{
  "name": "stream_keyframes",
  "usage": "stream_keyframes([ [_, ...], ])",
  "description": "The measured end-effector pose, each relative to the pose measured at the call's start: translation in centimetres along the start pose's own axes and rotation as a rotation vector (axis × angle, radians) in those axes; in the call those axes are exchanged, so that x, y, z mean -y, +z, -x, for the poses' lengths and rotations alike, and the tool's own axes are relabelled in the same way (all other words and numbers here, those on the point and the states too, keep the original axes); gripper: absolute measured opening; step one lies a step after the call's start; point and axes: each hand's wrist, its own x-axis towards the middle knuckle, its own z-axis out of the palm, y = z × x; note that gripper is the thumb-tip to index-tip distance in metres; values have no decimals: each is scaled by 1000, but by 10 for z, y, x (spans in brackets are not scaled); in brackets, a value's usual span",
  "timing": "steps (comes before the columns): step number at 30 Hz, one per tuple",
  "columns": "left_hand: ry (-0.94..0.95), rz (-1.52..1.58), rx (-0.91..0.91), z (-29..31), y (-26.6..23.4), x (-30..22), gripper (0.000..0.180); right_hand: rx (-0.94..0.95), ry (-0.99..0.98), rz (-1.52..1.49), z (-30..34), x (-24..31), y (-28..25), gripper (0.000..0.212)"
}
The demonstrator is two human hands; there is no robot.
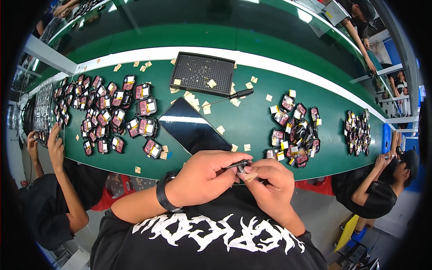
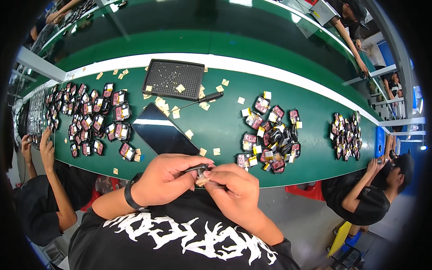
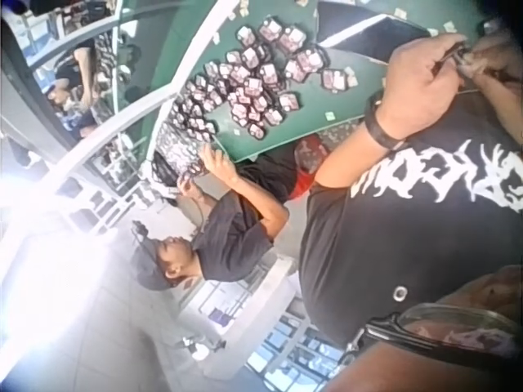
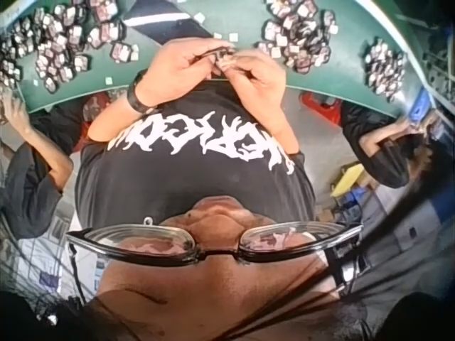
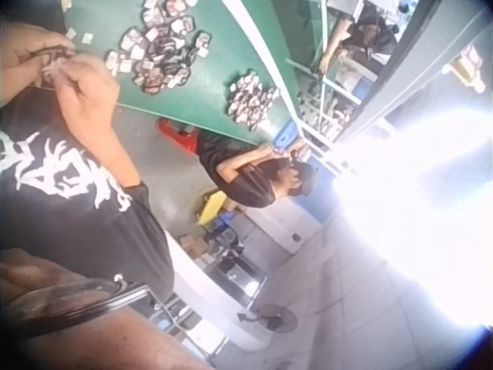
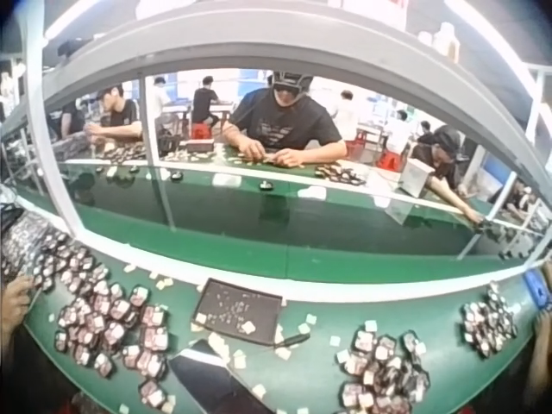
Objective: Assembling small electronic components, specifically attaching adhesive or protective layers to sensor modules, on a production line.
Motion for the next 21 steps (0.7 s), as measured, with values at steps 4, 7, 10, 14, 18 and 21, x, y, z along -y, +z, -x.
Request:
stream_keyframes([
  [4,124,-61,33,-1,3,0,41,-22,93,-67,-1,0,-1,17],
  [7,179,-139,44,-1,1,0,46,-39,161,-129,1,-3,-1,15],
  [10,113,-60,96,-2,1,-2,47,-57,309,-282,3,-6,1,12],
  [14,118,-58,172,-1,-1,-1,48,-151,598,-626,-8,10,2,18],
  [18,172,-61,180,-4,-1,-6,50,-139,587,-693,-13,14,0,21],
  [21,138,-37,204,-5,-5,-6,51,-22,590,-547,-10,8,-6,17],
])
